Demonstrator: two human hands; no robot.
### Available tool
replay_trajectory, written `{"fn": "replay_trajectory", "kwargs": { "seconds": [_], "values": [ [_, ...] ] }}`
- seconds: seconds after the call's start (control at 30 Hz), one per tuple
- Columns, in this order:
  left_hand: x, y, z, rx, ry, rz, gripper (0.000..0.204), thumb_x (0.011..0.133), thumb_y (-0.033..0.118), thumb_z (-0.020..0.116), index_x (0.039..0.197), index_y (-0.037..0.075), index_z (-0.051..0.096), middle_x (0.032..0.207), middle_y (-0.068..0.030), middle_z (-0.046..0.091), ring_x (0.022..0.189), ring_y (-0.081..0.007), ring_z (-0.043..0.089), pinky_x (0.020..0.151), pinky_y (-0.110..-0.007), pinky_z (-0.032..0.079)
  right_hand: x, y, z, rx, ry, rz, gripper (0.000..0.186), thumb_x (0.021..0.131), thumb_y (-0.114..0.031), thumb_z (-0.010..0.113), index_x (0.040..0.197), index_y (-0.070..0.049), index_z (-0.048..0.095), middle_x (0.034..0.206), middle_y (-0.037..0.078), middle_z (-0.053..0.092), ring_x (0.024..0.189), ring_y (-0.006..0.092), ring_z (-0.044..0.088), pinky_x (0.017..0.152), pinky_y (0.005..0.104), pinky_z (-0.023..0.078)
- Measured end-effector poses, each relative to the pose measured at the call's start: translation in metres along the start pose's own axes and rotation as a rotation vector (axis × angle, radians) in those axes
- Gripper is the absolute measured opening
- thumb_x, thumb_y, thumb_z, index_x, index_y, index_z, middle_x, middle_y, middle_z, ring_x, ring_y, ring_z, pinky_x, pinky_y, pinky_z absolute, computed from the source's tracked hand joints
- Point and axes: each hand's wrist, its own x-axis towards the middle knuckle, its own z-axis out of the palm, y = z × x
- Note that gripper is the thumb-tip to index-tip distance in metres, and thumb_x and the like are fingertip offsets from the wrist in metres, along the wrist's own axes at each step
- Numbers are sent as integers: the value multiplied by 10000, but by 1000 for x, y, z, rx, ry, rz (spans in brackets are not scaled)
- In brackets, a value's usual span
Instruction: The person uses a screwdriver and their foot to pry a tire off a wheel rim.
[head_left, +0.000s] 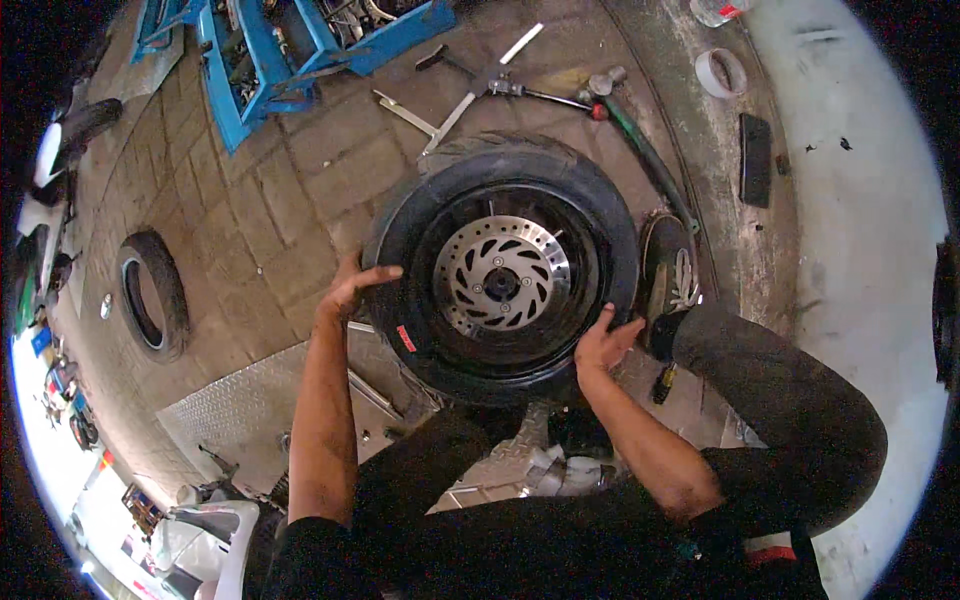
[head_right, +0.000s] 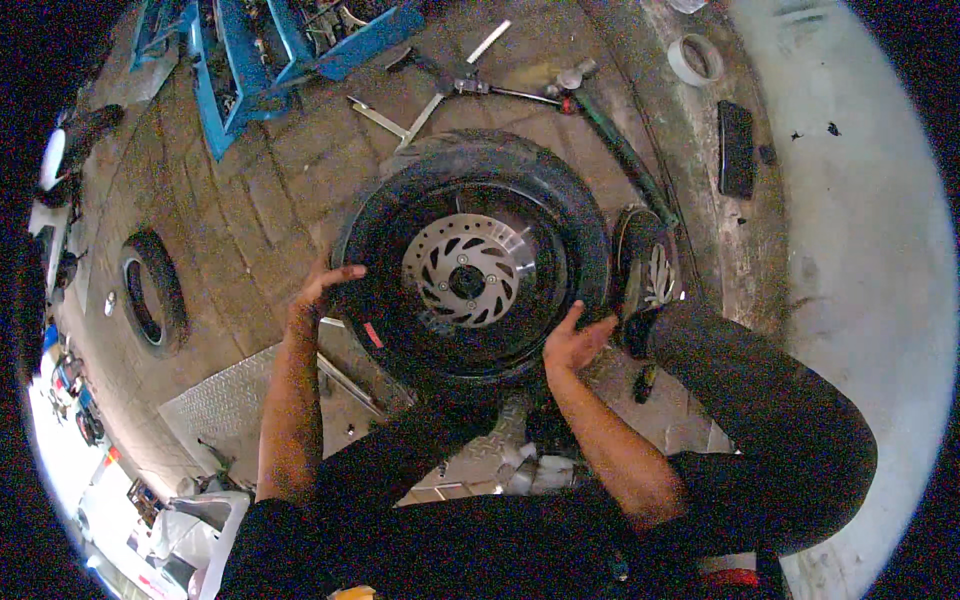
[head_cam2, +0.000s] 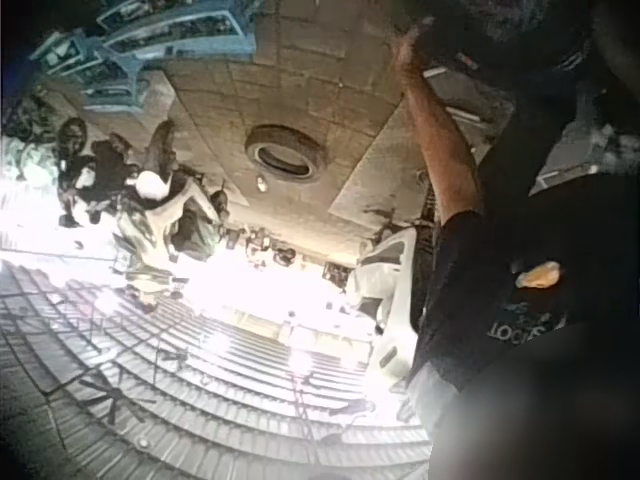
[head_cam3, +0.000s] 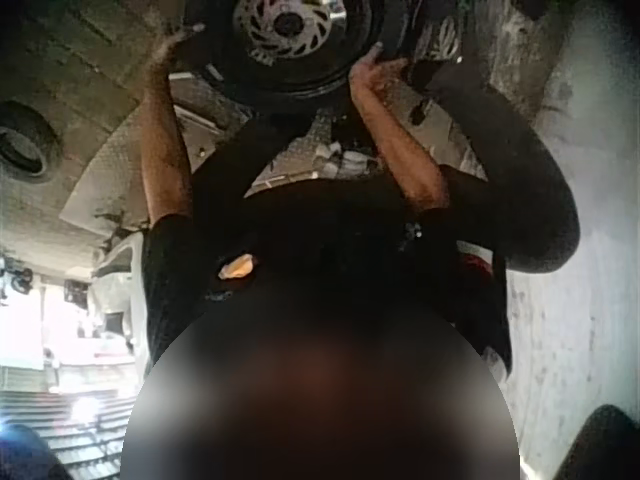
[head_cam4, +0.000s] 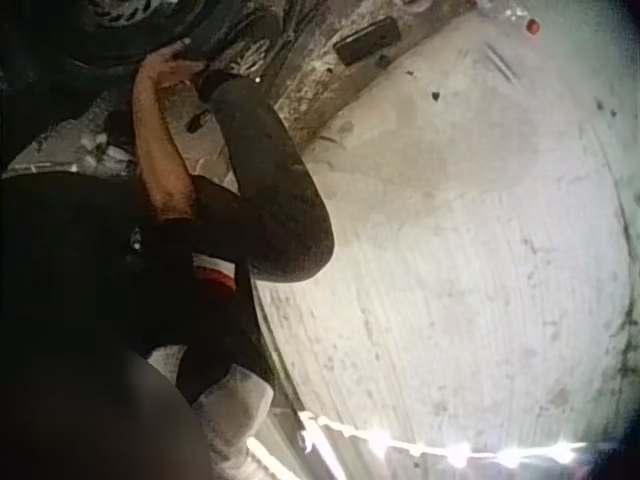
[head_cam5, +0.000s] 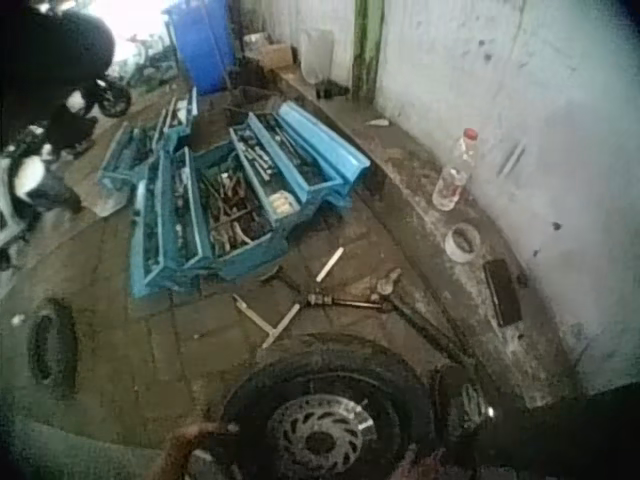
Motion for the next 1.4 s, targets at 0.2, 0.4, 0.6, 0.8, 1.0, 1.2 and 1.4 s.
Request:
{"fn": "replay_trajectory", "kwargs": {
  "seconds": [0.2, 0.4, 0.6, 0.8, 1.0, 1.2, 1.4],
  "values": [
    [3, -28, -8, -260, -37, -186, 945, 663, 193, 851, 1441, -88, 394, 1275, -230, 622, 1113, -360, 648, 986, -462, 523, 0, -10, -21, 74, -27, -33, 922, 991, -571, 494, 1526, 130, 225, 1595, 328, 260, 1494, 442, 249, 1235, 472, 198],
    [0, -27, -17, -189, -97, -137, 973, 662, 174, 869, 1474, -34, 375, 1273, -203, 626, 1119, -351, 642, 977, -465, 527, 3, -18, -10, 57, -58, -4, 918, 1000, -560, 481, 1524, 146, 213, 1602, 331, 239, 1499, 438, 242, 1247, 457, 179],
    [-8, -18, -9, -165, -40, -145, 1033, 632, 178, 895, 1489, -30, 356, 1329, -220, 587, 1193, -361, 600, 1031, -481, 482, 8, -5, 6, -68, -8, -100, 883, 1016, -547, 451, 1527, 135, 222, 1588, 331, 273, 1496, 423, 266, 1246, 455, 188],
    [5, -34, 1, -188, -117, -52, 828, 724, 338, 801, 1397, -29, 488, 1283, -199, 630, 1146, -350, 629, 1027, -468, 482, 28, -32, -41, -197, -244, -248, 842, 1019, -538, 412, 1527, 106, 220, 1514, 338, 397, 1357, 457, 470, 1137, 477, 384],
    [55, -64, -24, -178, -139, -113, 701, 750, 438, 810, 1281, 5, 662, 1364, -171, 613, 1274, -353, 549, 1102, -465, 390, 20, -178, -220, -844, -572, -944, 438, 868, -305, 625, 1186, -8, 673, 1191, 243, 683, 1088, 407, 672, 951, 509, 531],
    [14, -37, -21, -153, -287, -28, 801, 743, 449, 803, 1377, 12, 583, 1397, -183, 585, 1283, -361, 538, 1116, -465, 377, -165, -250, -480, -326, -352, -2202, 312, 828, -335, 598, 1107, -203, 638, 1080, 46, 621, 972, 252, 625, 755, 430, 512],
    [3, -41, 16, -170, -269, 1, 732, 757, 484, 786, 1292, 1, 661, 1377, -172, 608, 1268, -373, 552, 1108, -480, 389, -203, -225, -461, 360, 494, -2026, 215, 713, -295, 691, 893, -251, 583, 937, -49, 654, 919, 193, 637, 723, 412, 585]
  ]
}}
